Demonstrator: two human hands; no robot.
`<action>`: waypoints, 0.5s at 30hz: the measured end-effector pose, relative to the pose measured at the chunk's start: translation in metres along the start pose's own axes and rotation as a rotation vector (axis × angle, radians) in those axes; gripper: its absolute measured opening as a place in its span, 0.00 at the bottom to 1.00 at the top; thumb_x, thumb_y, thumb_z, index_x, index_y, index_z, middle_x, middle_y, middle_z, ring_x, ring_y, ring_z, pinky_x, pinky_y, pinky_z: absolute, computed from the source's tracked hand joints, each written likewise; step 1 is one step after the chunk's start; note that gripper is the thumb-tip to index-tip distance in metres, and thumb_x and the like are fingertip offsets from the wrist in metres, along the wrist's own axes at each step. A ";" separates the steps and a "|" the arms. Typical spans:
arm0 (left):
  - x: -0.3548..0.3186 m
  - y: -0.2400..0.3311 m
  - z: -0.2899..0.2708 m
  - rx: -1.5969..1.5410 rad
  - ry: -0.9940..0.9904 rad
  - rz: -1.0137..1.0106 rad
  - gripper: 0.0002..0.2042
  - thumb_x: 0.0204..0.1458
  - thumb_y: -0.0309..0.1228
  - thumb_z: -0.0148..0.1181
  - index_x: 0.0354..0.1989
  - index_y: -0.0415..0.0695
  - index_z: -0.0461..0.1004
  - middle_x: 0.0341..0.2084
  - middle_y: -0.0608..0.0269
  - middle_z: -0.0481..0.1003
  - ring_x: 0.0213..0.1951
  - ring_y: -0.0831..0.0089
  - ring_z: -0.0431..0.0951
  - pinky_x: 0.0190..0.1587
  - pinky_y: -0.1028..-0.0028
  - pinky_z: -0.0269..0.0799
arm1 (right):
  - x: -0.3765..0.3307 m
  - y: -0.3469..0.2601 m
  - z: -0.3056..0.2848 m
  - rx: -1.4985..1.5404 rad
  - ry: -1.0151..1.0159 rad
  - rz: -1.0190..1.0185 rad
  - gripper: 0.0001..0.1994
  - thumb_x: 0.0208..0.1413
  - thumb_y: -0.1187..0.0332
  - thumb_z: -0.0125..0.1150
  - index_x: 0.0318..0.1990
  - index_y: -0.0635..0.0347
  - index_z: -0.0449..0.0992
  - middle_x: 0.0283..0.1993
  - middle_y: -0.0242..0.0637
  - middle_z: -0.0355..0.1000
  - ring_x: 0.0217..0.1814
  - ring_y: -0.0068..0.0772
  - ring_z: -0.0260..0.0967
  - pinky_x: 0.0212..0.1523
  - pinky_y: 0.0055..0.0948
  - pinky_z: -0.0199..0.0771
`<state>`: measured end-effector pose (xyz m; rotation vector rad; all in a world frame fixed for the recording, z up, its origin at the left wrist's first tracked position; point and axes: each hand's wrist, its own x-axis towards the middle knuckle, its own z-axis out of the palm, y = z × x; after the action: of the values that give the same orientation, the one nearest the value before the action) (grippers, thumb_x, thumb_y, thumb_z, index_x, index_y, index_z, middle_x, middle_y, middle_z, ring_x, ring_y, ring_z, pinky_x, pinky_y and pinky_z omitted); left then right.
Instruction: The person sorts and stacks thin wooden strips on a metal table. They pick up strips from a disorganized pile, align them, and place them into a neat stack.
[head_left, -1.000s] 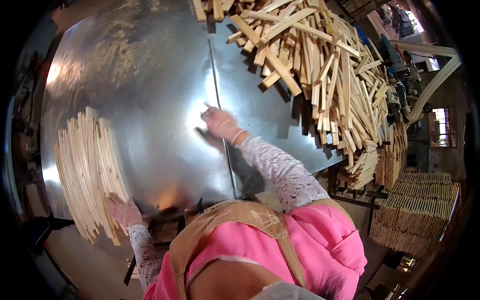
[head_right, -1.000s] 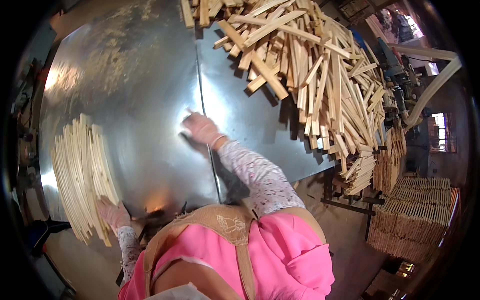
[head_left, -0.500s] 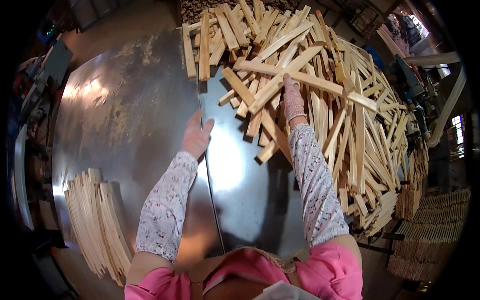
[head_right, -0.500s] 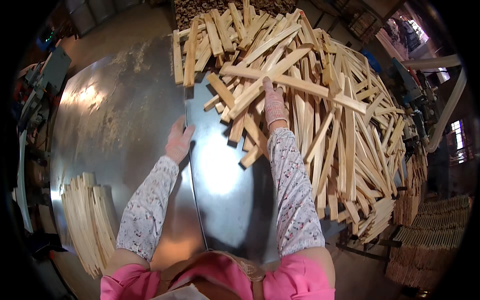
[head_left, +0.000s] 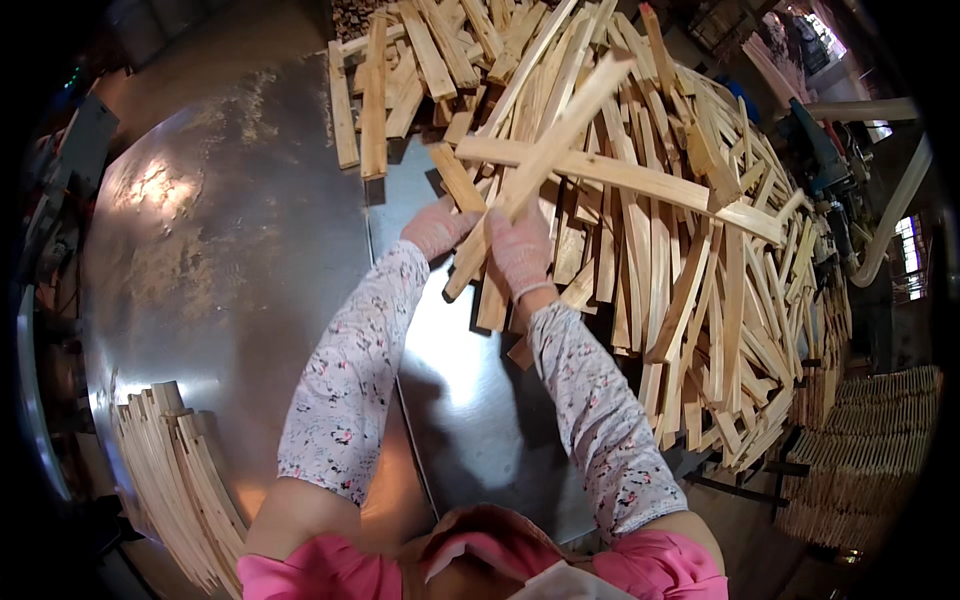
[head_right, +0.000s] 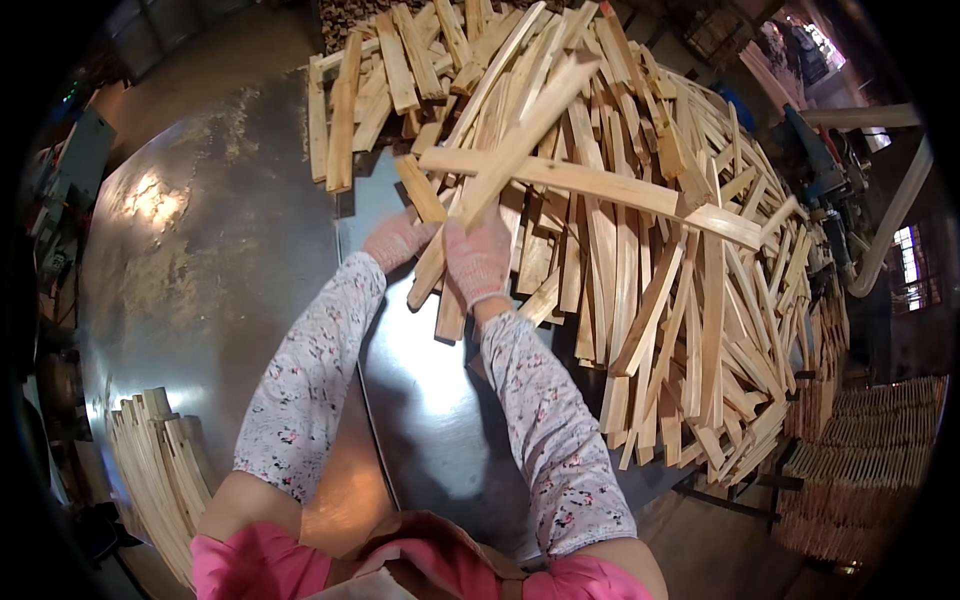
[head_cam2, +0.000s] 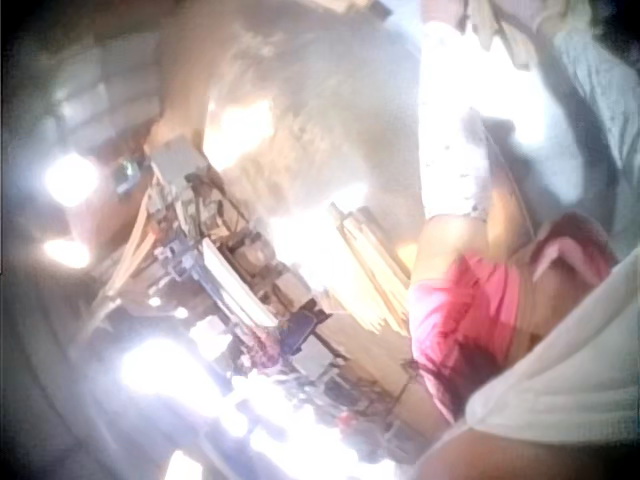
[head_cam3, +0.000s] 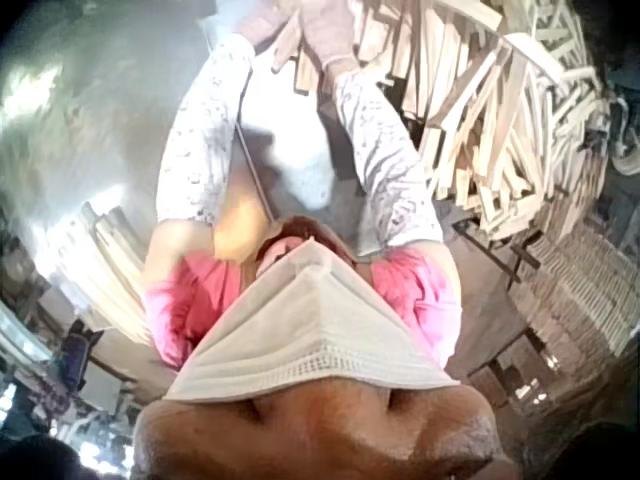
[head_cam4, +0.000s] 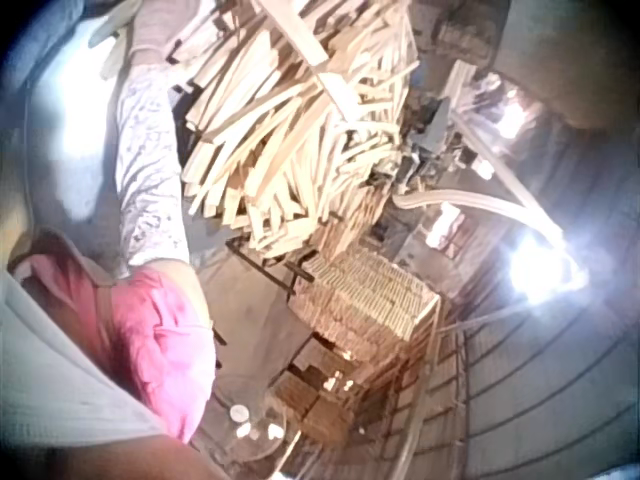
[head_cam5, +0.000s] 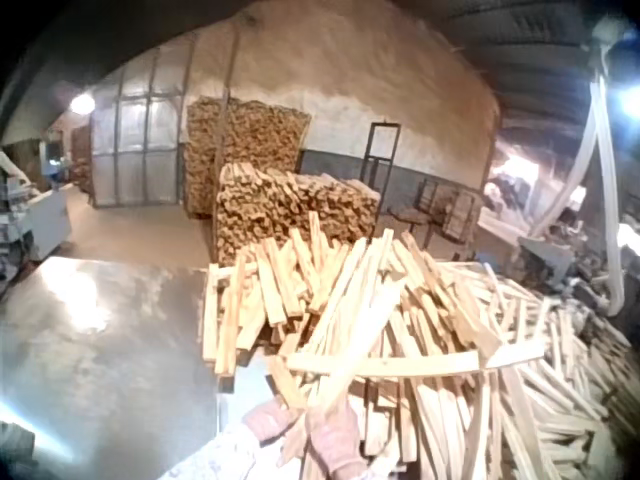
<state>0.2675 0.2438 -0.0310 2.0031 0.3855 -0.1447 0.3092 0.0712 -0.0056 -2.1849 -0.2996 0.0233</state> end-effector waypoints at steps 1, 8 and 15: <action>-0.009 -0.015 0.001 -0.028 0.024 0.027 0.34 0.62 0.53 0.62 0.67 0.36 0.72 0.56 0.42 0.81 0.58 0.52 0.81 0.63 0.63 0.73 | -0.013 -0.004 0.006 -0.011 0.018 -0.006 0.25 0.59 0.58 0.62 0.60 0.64 0.73 0.55 0.61 0.78 0.56 0.68 0.74 0.62 0.56 0.73; -0.208 -0.037 0.069 -0.218 0.127 -0.147 0.33 0.58 0.46 0.63 0.71 0.46 0.68 0.57 0.41 0.80 0.61 0.43 0.79 0.64 0.59 0.73 | -0.192 0.015 -0.030 0.031 -0.205 -0.136 0.28 0.63 0.59 0.63 0.68 0.63 0.68 0.55 0.62 0.77 0.60 0.68 0.75 0.61 0.49 0.76; -0.537 -0.079 0.154 -0.510 0.426 -0.430 0.20 0.65 0.31 0.65 0.63 0.39 0.74 0.59 0.52 0.80 0.57 0.65 0.81 0.60 0.65 0.75 | -0.449 0.021 -0.085 0.232 -0.857 -0.031 0.34 0.63 0.60 0.66 0.74 0.63 0.65 0.71 0.63 0.67 0.75 0.63 0.64 0.74 0.44 0.67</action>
<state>-0.2538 0.0281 -0.0228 1.4141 1.0174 0.1105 -0.1113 -0.1081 -0.0139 -1.8292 -0.7606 0.9415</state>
